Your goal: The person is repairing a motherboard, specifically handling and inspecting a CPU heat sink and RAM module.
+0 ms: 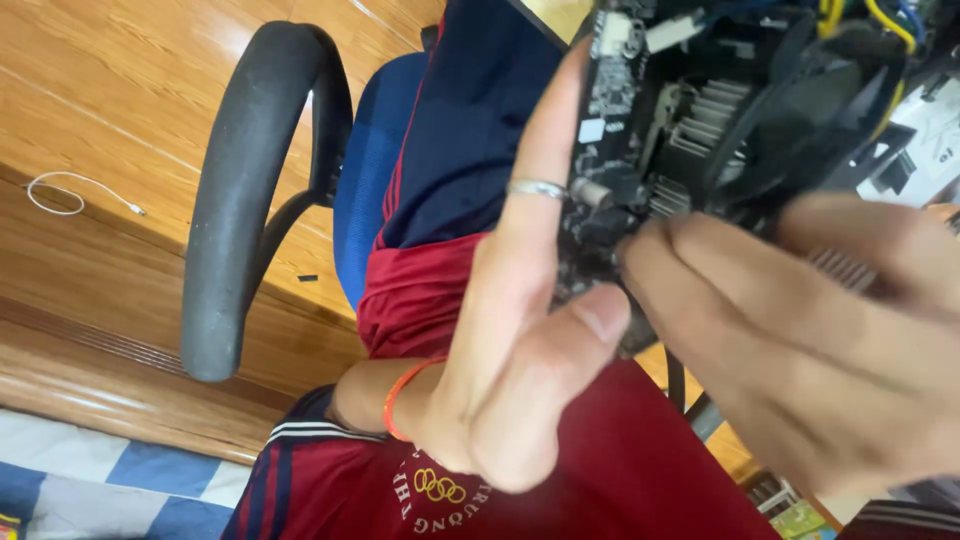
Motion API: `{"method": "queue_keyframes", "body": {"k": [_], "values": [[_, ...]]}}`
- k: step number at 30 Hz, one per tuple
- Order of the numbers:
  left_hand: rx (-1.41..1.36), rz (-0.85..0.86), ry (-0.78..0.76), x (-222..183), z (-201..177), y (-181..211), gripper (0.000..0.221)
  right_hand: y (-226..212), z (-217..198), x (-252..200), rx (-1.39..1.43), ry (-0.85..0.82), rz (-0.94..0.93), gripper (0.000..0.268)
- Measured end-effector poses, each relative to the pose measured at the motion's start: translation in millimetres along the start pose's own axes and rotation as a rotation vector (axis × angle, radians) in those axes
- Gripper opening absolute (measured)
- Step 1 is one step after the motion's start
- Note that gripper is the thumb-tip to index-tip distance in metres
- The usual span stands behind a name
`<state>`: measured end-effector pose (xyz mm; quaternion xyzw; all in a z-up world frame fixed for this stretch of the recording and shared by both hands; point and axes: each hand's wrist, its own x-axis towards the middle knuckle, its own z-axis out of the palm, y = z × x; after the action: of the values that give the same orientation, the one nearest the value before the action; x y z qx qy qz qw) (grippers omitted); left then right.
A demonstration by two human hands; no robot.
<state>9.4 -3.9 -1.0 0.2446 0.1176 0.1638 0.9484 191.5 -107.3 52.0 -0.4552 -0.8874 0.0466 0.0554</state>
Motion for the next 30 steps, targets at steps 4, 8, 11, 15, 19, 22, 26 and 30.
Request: {"method": "queue_keyframes", "body": {"k": [4, 8, 11, 15, 19, 22, 26, 30], "values": [[0.109, -0.046, 0.083, 17, -4, 5, 0.082, 9, -3, 16, -0.058, 0.036, 0.051, 0.027], [0.196, 0.012, 0.063, 26, -27, -5, 0.078, 19, -8, 11, 0.027, 0.028, 0.098, 0.036], [0.35, 0.124, 0.111, 30, -34, -12, 0.077, 19, -4, -21, 0.136, -0.008, 0.168, 0.045], [0.393, 0.074, 0.291, 28, -19, -16, 0.061, -9, 15, -81, 0.196, -0.117, 0.505, 0.055], [0.715, 0.122, 0.233, 4, -2, -16, 0.064, -47, 48, -131, 0.591, 0.074, 1.087, 0.042], [0.655, 0.066, 0.22, -2, 14, -8, 0.071, -44, 99, -246, 0.821, 0.112, 1.223, 0.035], [0.645, 0.006, 0.11, -11, 16, -6, 0.08, -17, 166, -273, 1.28, 0.186, 1.49, 0.032], [0.644, 0.157, 0.051, -22, 18, -12, 0.083, 0, 156, -263, 1.341, 0.077, 1.673, 0.039]]}}
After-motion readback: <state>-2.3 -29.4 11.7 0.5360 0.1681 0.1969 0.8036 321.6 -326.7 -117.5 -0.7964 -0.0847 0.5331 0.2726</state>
